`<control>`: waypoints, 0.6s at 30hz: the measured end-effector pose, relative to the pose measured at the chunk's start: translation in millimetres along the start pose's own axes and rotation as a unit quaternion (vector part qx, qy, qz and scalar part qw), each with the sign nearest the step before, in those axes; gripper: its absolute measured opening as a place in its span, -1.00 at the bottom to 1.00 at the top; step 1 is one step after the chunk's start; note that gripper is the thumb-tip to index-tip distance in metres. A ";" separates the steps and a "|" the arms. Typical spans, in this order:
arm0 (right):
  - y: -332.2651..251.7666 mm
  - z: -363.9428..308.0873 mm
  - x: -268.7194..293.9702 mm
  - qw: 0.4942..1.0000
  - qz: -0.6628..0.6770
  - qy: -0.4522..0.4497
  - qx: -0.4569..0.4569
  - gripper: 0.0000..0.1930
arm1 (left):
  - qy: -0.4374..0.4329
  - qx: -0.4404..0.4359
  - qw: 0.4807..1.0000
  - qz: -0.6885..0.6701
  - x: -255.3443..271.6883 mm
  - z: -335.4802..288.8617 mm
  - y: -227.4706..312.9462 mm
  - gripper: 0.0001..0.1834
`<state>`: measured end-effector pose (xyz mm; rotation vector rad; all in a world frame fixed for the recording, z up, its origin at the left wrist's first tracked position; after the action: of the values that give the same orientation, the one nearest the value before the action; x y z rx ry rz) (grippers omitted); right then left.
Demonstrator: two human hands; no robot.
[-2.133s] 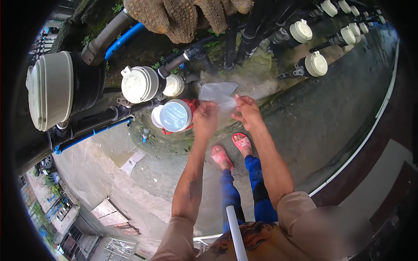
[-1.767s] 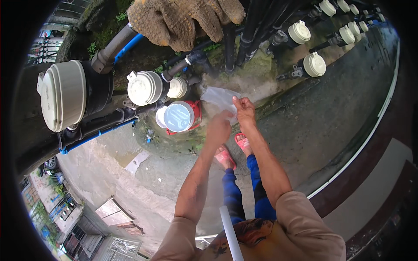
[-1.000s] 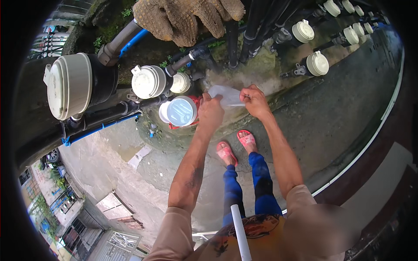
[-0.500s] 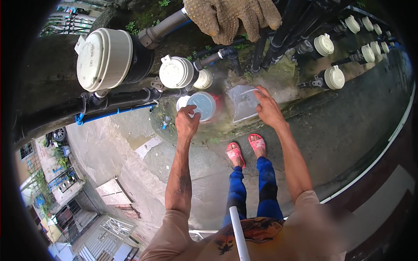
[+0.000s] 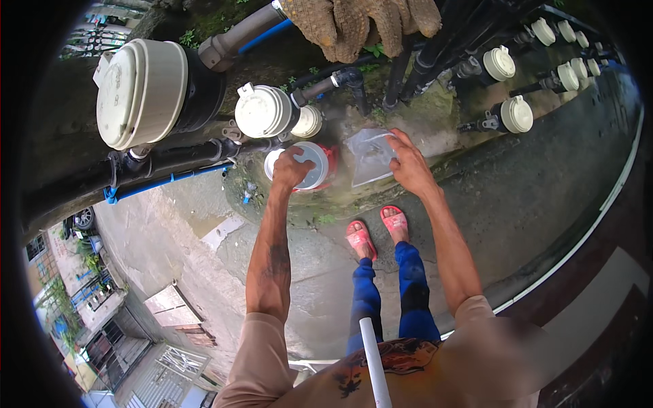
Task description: The person fills a plastic container and a plastic bag from an outdoor faucet and then moves them to a secondary location near water meters.
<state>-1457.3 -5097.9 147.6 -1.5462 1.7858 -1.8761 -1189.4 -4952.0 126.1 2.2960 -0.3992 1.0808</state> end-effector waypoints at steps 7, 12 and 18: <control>-5.9 2.5 -4.3 1.000 0.003 0.008 0.009 -0.41 | 0.063 -0.035 0.996 -0.043 -12.9 -11.3 -10.7 -0.56; 1.1 -1.0 -0.2 1.000 -0.011 0.002 -0.009 -0.41 | 0.092 -0.012 0.995 -0.043 -27.1 -30.4 15.6 -0.66; -2.0 0.2 1.6 1.000 -0.002 -0.002 -0.009 -0.41 | 0.108 -0.108 0.988 -0.014 -19.7 -28.7 13.7 -0.60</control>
<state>-1456.8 -5098.5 150.0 -1.5606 1.8025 -1.8626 -1225.9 -4945.0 130.6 1.9667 -0.3763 1.1970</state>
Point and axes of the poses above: each hand's wrist, its own z-axis towards the middle knuckle, its own x-axis out of the back of the hand, y = z × x, the point moved 2 cm from there along z, towards the middle knuckle, and after that the axes turned 3 degrees about x, right-handed, at the moved point
